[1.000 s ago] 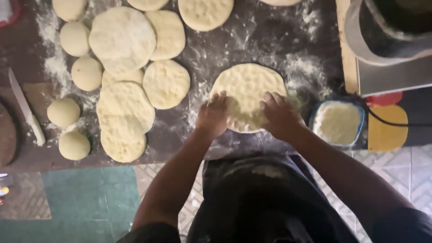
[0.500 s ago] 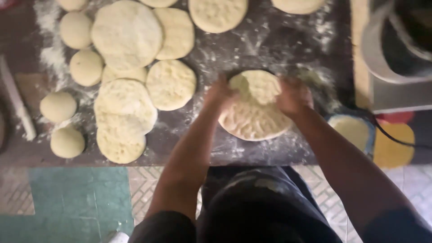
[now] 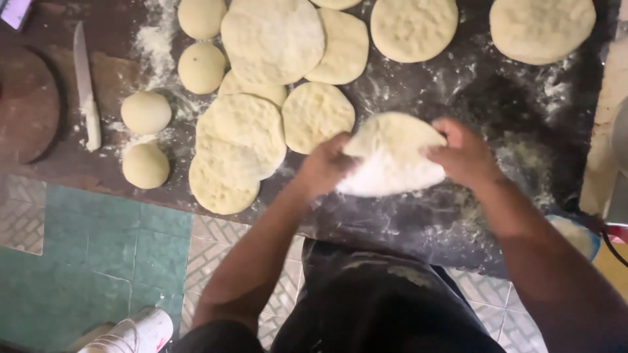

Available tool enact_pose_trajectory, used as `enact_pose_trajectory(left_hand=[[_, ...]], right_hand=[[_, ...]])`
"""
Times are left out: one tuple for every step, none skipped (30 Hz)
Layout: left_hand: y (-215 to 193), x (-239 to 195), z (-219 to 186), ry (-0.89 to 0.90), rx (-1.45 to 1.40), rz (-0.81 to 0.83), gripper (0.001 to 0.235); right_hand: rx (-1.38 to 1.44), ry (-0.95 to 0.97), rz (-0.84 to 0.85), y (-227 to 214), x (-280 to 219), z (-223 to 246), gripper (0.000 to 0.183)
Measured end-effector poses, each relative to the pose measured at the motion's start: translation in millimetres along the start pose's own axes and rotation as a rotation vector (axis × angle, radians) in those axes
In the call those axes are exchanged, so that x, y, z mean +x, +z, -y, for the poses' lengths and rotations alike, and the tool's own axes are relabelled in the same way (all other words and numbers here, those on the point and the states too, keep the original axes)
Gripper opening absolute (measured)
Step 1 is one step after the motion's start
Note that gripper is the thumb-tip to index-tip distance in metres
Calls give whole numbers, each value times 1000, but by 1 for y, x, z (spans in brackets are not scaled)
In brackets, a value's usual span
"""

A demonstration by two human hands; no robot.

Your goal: Flattening dough balls into flatbreads on a floured surface by hand

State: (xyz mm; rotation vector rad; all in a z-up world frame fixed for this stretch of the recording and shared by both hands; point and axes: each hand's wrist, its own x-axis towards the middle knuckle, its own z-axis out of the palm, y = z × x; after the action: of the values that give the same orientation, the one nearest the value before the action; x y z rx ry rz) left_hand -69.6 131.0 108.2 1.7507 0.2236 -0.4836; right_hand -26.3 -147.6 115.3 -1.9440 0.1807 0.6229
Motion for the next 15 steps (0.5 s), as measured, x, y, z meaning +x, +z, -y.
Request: enact_pose_trajectory(left_hand=[[-20, -5, -10, 157, 0, -17, 44], [-40, -9, -20, 317, 3, -31, 42], [-64, -1, -10, 323, 4, -32, 42], [-86, 4, 0, 481, 161, -96, 34], [-108, 9, 11, 638, 319, -160, 26], [-119, 4, 3, 641, 318, -157, 26], [-131, -1, -4, 687, 596, -160, 28], [-141, -3, -13, 733, 874, -162, 31], [-147, 4, 2, 743, 872, -159, 31], [-152, 7, 19, 450, 971, -11, 33], [-158, 11, 36, 152, 1052, 137, 37], [-155, 17, 44, 152, 1050, 140, 37], [-151, 24, 51, 342, 1058, -26, 33], [-147, 33, 58, 536, 1054, -189, 32], [-134, 43, 50, 539, 1051, -180, 32]], right_hand=[[109, -135, -21, 8, 8, 6, 69], [219, -271, -46, 16, 16, 13, 66], [218, -277, -48, 21, 21, 19, 66], [129, -287, -9, 26, 24, 23, 61], [39, -295, 30, 31, 26, 28, 57], [39, -295, 26, 35, 29, 32, 57], [-95, -307, 81, 38, 32, 37, 51], [-232, -318, 131, 39, 36, 41, 45], [-234, -319, 121, 39, 40, 44, 45], [-370, -323, 180, 42, 43, 45, 40], [-507, -326, 238, 45, 47, 47, 36], [-508, -322, 239, 39, 51, 23, 36], [-664, -350, 121, 33, 55, -2, 41], [-817, -372, -4, 26, 58, -27, 48], [-817, -362, -7, 12, 59, -37, 48]])
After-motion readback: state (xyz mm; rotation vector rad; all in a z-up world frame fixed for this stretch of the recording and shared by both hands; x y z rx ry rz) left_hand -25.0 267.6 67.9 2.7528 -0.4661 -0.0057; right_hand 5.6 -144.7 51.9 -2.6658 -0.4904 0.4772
